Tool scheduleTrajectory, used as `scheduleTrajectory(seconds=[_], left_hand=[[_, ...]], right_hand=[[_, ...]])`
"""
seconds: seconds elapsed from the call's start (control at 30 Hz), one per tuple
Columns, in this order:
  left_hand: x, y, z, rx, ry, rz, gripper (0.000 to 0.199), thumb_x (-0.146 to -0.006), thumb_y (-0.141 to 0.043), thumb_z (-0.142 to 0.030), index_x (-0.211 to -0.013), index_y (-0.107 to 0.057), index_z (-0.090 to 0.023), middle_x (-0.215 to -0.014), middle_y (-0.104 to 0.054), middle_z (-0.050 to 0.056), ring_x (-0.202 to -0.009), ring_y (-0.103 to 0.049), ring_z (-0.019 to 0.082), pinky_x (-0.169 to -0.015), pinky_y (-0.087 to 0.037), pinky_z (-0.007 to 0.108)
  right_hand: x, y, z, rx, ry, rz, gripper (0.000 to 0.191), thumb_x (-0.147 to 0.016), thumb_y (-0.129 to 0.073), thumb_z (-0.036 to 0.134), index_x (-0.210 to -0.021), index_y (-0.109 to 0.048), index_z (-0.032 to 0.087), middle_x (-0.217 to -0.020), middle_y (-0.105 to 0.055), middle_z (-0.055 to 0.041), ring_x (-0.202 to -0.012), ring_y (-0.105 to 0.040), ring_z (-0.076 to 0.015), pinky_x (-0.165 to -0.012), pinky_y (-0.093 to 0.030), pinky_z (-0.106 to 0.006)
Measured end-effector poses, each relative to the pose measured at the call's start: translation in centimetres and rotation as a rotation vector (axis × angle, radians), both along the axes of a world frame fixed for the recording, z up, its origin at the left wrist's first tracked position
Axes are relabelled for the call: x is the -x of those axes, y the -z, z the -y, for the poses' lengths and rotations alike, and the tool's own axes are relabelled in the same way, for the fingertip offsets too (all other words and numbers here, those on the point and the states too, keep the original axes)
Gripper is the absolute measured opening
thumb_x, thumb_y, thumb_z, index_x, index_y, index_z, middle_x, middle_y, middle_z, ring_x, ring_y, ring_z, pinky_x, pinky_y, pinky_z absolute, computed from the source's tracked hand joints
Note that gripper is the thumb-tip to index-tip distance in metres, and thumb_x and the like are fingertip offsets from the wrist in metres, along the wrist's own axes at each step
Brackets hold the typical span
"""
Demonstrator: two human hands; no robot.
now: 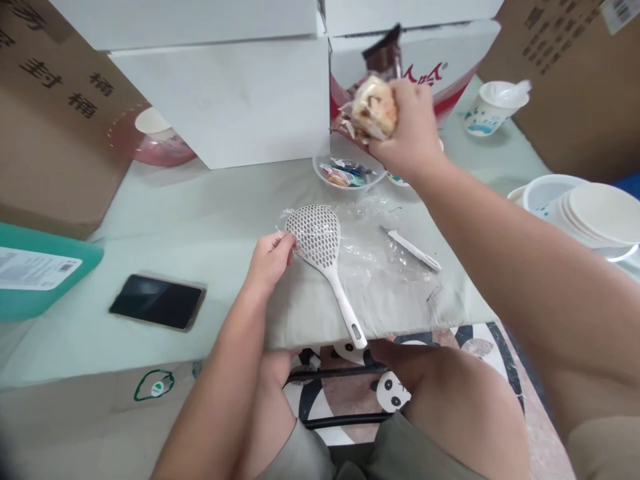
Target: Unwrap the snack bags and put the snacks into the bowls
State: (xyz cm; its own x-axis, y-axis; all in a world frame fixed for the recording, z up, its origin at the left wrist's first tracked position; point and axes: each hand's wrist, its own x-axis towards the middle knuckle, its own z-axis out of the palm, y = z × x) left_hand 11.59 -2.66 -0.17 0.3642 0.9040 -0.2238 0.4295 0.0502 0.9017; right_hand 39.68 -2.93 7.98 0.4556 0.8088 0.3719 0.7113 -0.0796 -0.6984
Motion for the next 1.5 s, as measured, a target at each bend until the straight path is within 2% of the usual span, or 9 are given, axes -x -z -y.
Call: scheduleTrajectory(seconds=[0.13,0.23,0.3,0.43,0.6,0.8,1.07,1.23,1.5], left_hand=[[0.1,-0.1,-0.3,-0.032,0.016,-0.028,0.028,-0.087,-0.050,-0.031,-0.062,-0.059,-0.021,-0.048,-0.048,-0.005,-0.053,-0.046,0.014,-0.058,-0.033,0.028],[0.1,0.0,-0.4,-0.042,0.020,-0.029,0.030,-0.087,-0.051,-0.031,-0.060,-0.056,-0.021,-0.049,-0.047,-0.005,-0.054,-0.046,0.014,-0.058,-0.032,0.028],[0.0,0.0,-0.4,-0.041,0.027,-0.030,0.030,-0.088,-0.051,-0.031,-0.060,-0.055,-0.021,-0.049,-0.046,-0.005,-0.054,-0.045,0.013,-0.057,-0.032,0.028],[-0.3,0.1,-0.3,-0.039,0.052,-0.021,0.031,-0.089,-0.050,-0.034,-0.060,-0.054,-0.021,-0.048,-0.045,-0.005,-0.053,-0.044,0.013,-0.057,-0.032,0.028],[-0.5,0.1,-0.3,-0.018,0.040,-0.041,0.031,-0.088,-0.049,-0.035,-0.061,-0.056,-0.021,-0.048,-0.047,-0.005,-0.054,-0.047,0.014,-0.058,-0.034,0.028],[-0.7,0.1,-0.3,-0.012,0.037,-0.051,0.030,-0.088,-0.050,-0.034,-0.061,-0.058,-0.021,-0.048,-0.048,-0.005,-0.053,-0.048,0.014,-0.058,-0.034,0.028],[-0.8,0.2,-0.4,-0.008,0.030,-0.010,0.028,-0.087,-0.051,-0.031,-0.061,-0.057,-0.021,-0.047,-0.048,-0.006,-0.051,-0.047,0.013,-0.056,-0.034,0.027],[-0.7,0.3,-0.2,0.000,0.034,0.024,0.028,-0.086,-0.052,-0.034,-0.062,-0.058,-0.021,-0.048,-0.047,-0.005,-0.051,-0.048,0.013,-0.056,-0.034,0.027],[-0.6,0.6,0.1,-0.033,0.086,0.063,0.032,-0.083,-0.056,-0.042,-0.060,-0.053,-0.021,-0.050,-0.040,-0.006,-0.049,-0.038,0.011,-0.049,-0.028,0.026]], right_hand=[[-0.1,1.3,-4.3,0.249,-0.080,0.230,0.067,-0.067,-0.083,0.007,-0.126,-0.056,0.020,-0.140,-0.050,-0.0127,-0.132,-0.049,-0.0271,-0.122,-0.037,-0.046],[-0.5,2.7,-5.0,0.561,-0.157,0.282,0.076,-0.063,-0.086,0.008,-0.132,-0.057,0.015,-0.134,-0.059,-0.0162,-0.129,-0.055,-0.0375,-0.117,-0.039,-0.058],[-0.9,3.0,-4.8,0.635,-0.177,0.307,0.089,-0.061,-0.089,0.013,-0.143,-0.053,0.014,-0.139,-0.059,-0.0204,-0.133,-0.054,-0.0451,-0.115,-0.037,-0.066],[-1.6,2.9,-4.2,0.458,-0.268,0.324,0.096,-0.072,-0.087,0.030,-0.155,-0.043,0.014,-0.162,-0.040,-0.0256,-0.150,-0.039,-0.0462,-0.122,-0.031,-0.064],[-2.0,4.8,-5.6,0.278,-0.334,0.312,0.078,-0.083,-0.076,0.043,-0.151,-0.047,0.018,-0.158,-0.049,-0.0181,-0.146,-0.046,-0.0401,-0.123,-0.034,-0.061],[-2.0,7.7,-6.3,0.272,-0.308,0.416,0.072,-0.087,-0.061,0.058,-0.149,-0.054,0.023,-0.150,-0.060,-0.0160,-0.135,-0.055,-0.0452,-0.109,-0.045,-0.067],[-1.8,6.9,-4.2,0.261,-0.310,0.456,0.085,-0.086,-0.060,0.062,-0.158,-0.041,0.021,-0.165,-0.044,-0.0198,-0.150,-0.040,-0.0460,-0.118,-0.031,-0.070],[-0.5,6.5,-0.9,0.141,-0.226,0.396,0.076,-0.085,-0.062,0.055,-0.154,-0.045,0.026,-0.166,-0.043,-0.0161,-0.151,-0.041,-0.0436,-0.121,-0.033,-0.067],[8.5,9.8,12.9,-0.021,-0.126,0.209,0.040,-0.092,-0.055,0.028,-0.132,-0.059,0.026,-0.142,-0.066,-0.0143,-0.134,-0.062,-0.0348,-0.110,-0.052,-0.062]])
